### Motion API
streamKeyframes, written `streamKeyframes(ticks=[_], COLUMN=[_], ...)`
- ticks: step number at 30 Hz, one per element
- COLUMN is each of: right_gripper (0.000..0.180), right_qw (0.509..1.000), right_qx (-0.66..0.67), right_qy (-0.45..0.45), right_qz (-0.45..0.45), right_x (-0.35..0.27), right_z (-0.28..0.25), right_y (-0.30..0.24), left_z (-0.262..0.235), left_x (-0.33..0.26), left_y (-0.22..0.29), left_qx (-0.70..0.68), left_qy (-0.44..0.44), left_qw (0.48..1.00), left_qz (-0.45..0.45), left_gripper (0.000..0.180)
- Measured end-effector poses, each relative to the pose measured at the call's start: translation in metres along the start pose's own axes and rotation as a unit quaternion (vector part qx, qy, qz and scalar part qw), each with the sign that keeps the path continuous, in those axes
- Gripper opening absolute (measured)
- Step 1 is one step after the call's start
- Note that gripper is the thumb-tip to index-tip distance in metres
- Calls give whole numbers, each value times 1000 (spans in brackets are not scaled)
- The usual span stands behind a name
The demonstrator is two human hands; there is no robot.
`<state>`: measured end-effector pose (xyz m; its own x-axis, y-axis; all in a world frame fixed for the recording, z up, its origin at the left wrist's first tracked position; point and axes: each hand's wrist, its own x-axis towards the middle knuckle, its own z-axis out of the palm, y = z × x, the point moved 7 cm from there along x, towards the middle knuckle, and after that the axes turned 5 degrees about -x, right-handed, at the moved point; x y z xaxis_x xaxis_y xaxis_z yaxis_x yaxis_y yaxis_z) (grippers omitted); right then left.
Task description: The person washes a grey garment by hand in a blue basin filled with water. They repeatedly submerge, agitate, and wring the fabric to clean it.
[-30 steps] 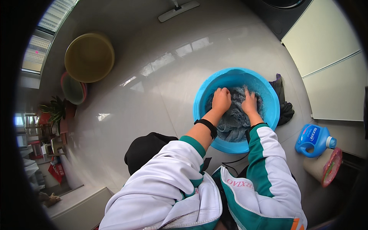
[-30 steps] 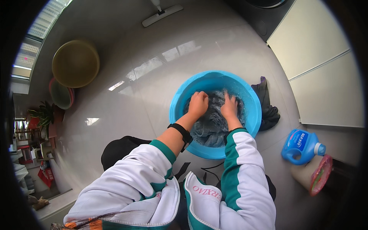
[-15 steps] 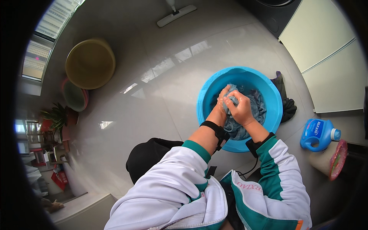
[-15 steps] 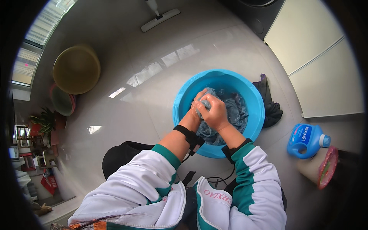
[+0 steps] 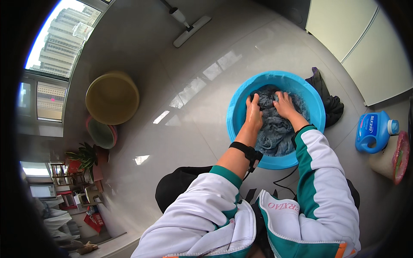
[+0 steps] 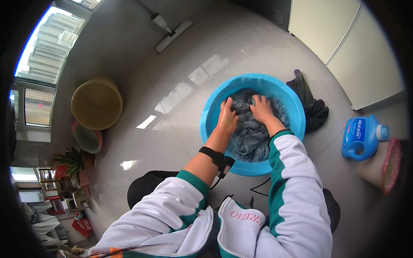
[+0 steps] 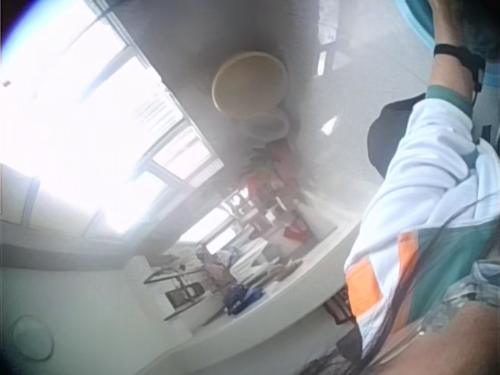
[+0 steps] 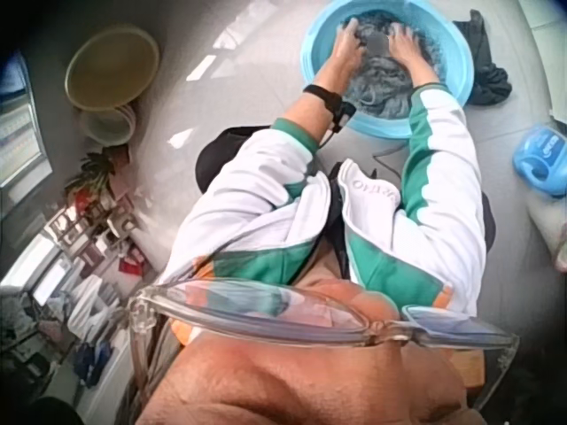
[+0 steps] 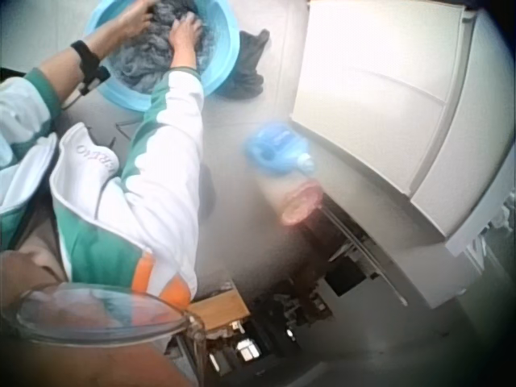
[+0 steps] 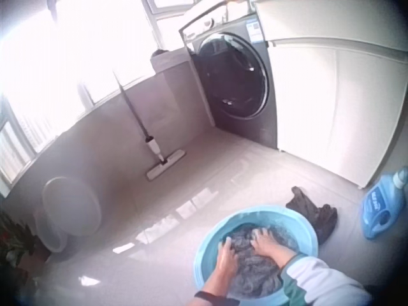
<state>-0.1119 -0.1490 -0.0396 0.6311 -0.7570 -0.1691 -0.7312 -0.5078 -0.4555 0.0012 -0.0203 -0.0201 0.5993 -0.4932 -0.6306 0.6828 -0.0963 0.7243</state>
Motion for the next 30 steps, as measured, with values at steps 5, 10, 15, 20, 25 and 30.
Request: streamKeyframes(ticks=[5, 10, 15, 20, 25, 30], right_gripper=[54, 31, 19, 24, 28, 44], right_qw=[995, 990, 942, 947, 950, 996], right_qx=[-30, 142, 276, 233, 218, 86], right_qy=[-17, -24, 87, 115, 159, 34], right_qz=[94, 7, -172, -190, -155, -8], right_x=[-16, -24, -72, -97, -75, -23], right_z=[-3, -24, -94, -111, -78, -40], right_y=[10, -53, -133, -157, -129, -47], left_z=[-16, -13, 24, 7, 14, 16], left_x=[11, 12, -15, -15, -17, -16], left_y=[-20, -27, 3, 16, 20, 6], left_qx=[55, 55, -292, -98, 15, -64], left_qy=[19, -5, -319, -167, -177, -95], left_qw=[997, 993, 878, 981, 981, 992], left_qz=[-57, -104, -204, -4, 79, -58], left_gripper=[45, 50, 56, 44, 38, 47])
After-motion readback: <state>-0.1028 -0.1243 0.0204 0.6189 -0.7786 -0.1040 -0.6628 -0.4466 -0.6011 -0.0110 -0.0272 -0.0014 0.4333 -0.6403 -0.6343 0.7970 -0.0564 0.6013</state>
